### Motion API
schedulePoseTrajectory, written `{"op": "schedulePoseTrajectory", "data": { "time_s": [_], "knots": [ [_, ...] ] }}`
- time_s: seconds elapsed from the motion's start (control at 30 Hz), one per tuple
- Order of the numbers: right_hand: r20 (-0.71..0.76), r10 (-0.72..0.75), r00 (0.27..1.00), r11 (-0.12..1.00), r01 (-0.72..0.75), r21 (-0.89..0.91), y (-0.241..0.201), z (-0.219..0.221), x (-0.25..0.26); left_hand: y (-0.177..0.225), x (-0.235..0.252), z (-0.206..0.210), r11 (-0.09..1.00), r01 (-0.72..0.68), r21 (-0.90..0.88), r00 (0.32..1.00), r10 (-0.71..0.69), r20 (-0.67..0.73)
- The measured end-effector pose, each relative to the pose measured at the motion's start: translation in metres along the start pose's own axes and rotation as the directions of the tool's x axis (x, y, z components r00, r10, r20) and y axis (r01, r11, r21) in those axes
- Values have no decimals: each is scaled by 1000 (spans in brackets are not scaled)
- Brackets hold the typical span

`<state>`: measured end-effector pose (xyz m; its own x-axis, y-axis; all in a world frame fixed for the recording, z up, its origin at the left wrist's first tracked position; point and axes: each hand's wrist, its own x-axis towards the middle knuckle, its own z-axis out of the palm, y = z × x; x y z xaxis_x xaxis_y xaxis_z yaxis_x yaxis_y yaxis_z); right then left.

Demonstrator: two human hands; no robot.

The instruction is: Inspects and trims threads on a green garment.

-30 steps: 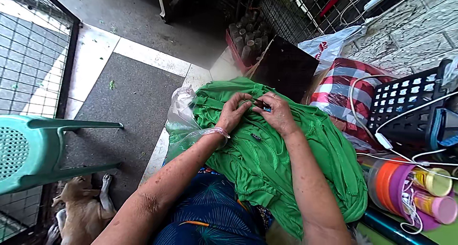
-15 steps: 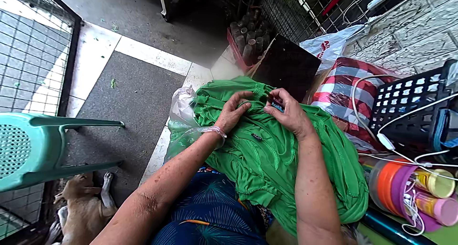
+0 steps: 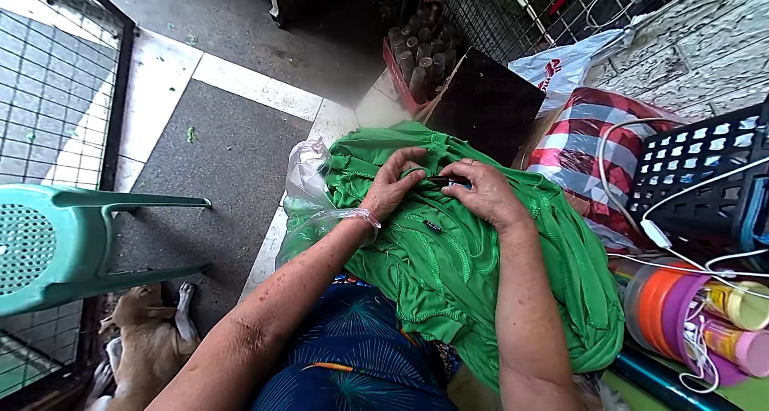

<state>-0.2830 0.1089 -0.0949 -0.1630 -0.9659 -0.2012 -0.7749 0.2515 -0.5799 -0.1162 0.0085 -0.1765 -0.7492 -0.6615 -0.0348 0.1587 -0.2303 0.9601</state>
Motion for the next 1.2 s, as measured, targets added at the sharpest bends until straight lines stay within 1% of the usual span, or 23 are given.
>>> {"op": "schedulePoseTrajectory", "data": {
  "time_s": [0.07, 0.17, 0.27, 0.37, 0.43, 0.5, 0.57, 0.67, 0.77, 0.8, 0.87, 1.0, 1.03, 1.07, 1.13, 1.2],
  "knots": [
    [-50, -14, 999, 998, 16, 54, 5, 2, 0, 2, 0, 0, 1000, 1, 2, 1000, -1, 1],
    [-149, 17, 989, 988, 7, 156, 6, 2, 0, 3, 0, 0, 1000, 12, -6, 1000, -12, -10],
    [-200, -19, 980, 984, 54, 168, -2, 8, 1, 2, 1, 0, 1000, 16, -16, 999, -17, -36],
    [-228, -99, 969, 990, 120, 80, -7, 19, 2, 1, 1, 0, 1000, 23, -18, 998, -24, -55],
    [-274, -149, 950, 987, 160, 20, -7, 25, 3, 2, 1, 1, 999, 52, -11, 997, -53, -64],
    [-298, -175, 938, 985, 171, -40, -7, 28, 3, 2, 1, 4, 997, 72, -5, 992, -73, -108],
    [-307, -184, 934, 982, 164, -92, -10, 29, 3, 4, -2, 9, 997, 80, 23, 982, -74, -173],
    [-305, -190, 933, 979, 158, -128, -14, 31, 4, 12, -21, 17, 980, 114, 164, 969, -74, -235],
    [-276, -188, 943, 977, 150, -153, -19, 29, 3, 14, -29, 26, 960, 110, 257, 954, -29, -300],
    [-266, -194, 944, 972, 150, -179, -22, 29, 2, 14, -31, 28, 958, 107, 266, 951, -20, -309],
    [-262, -212, 941, 958, 147, -245, -29, 32, 2, 20, -35, 30, 958, 129, 257, 952, -47, -303],
    [-231, -147, 962, 957, 79, -281, -35, 35, 3, 21, -37, 28, 976, 110, 188, 962, -57, -268],
    [-231, -131, 964, 966, 71, -250, -35, 35, 3, 21, -37, 27, 981, 104, 162, 964, -59, -261],
    [-239, -110, 965, 981, 66, -183, -34, 34, 3, 21, -37, 26, 986, 99, 133, 965, -63, -254],
    [-290, -61, 955, 998, 68, 15, -29, 27, 2, 21, -35, 24, 990, 107, 95, 965, -80, -251],
    [-351, 2, 936, 970, 84, 227, -24, 16, -2, 22, -35, 23, 989, 116, 88, 968, -93, -233]
  ]
}}
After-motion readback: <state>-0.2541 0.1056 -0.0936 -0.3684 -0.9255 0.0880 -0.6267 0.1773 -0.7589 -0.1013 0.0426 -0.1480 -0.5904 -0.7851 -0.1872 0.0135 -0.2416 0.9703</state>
